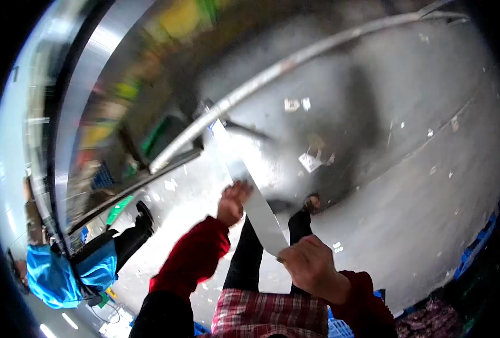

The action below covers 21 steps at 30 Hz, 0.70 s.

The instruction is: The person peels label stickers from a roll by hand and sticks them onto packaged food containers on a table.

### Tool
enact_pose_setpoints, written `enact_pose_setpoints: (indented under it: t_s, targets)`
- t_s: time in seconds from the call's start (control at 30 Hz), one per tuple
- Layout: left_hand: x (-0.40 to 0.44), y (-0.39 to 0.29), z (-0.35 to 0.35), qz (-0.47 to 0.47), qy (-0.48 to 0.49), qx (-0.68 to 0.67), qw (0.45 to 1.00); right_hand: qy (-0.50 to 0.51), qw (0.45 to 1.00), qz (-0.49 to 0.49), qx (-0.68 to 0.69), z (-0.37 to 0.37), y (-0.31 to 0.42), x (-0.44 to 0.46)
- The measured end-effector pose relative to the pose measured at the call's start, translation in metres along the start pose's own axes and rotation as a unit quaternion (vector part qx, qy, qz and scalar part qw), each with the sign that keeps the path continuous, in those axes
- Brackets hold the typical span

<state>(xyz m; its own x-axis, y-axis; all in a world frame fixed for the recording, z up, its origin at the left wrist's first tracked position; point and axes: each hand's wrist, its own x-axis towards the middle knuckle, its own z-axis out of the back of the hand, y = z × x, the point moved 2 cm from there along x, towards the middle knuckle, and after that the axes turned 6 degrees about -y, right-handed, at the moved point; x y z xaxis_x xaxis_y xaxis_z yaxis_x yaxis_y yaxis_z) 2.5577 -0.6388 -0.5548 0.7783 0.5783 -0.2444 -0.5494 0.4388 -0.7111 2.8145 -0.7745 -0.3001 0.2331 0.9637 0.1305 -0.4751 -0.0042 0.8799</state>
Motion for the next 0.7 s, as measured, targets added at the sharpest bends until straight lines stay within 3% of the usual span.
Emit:
enact_pose_setpoints:
  t_s: [0.03, 0.1, 0.17, 0.27, 0.3, 0.33, 0.4, 0.5, 0.53, 0.57, 0.63, 0.7]
  targets:
    - [0.005, -0.083, 0.041, -0.058, 0.001, 0.146, 0.988, 0.006, 1.000, -0.014, -0.005, 0.037, 0.025, 0.002]
    - [-0.001, -0.169, 0.071, -0.017, 0.054, 0.102, 0.993, 0.017, 0.998, 0.047, -0.029, 0.119, 0.076, 0.006]
    - [0.003, -0.253, 0.092, -0.032, 0.014, 0.086, 0.996, -0.046, 0.997, 0.055, 0.004, 0.207, 0.126, 0.011]
    - [0.027, -0.353, 0.116, -0.100, -0.004, 0.003, 0.995, -0.028, 0.997, 0.056, -0.044, 0.350, 0.191, 0.008]
    - [0.031, -0.371, 0.113, -0.114, 0.005, 0.011, 0.993, -0.009, 0.993, 0.065, -0.099, 0.398, 0.208, 0.010]
    - [0.047, -0.383, 0.112, -0.147, 0.008, 0.019, 0.989, -0.073, 0.988, 0.070, -0.120, 0.441, 0.221, 0.008]
    - [0.081, -0.403, 0.101, -0.119, 0.063, 0.006, 0.991, -0.230, 0.957, 0.075, -0.159, 0.530, 0.234, -0.001]
    - [0.117, -0.391, 0.067, -0.154, 0.044, 0.052, 0.986, -0.429, 0.858, 0.009, -0.283, 0.662, 0.244, 0.000]
    - [0.134, -0.407, 0.068, -0.068, 0.083, 0.046, 0.993, -0.425, 0.847, 0.014, -0.317, 0.714, 0.245, 0.010]
    - [0.149, -0.401, 0.058, -0.041, 0.113, 0.081, 0.990, -0.420, 0.838, 0.016, -0.349, 0.769, 0.250, 0.019]
    - [0.191, -0.391, 0.037, -0.015, 0.147, 0.150, 0.978, -0.404, 0.821, 0.012, -0.403, 0.872, 0.256, 0.039]
    - [0.243, -0.408, 0.022, -0.017, 0.134, 0.106, 0.985, -0.413, 0.808, 0.036, -0.419, 0.988, 0.262, 0.035]
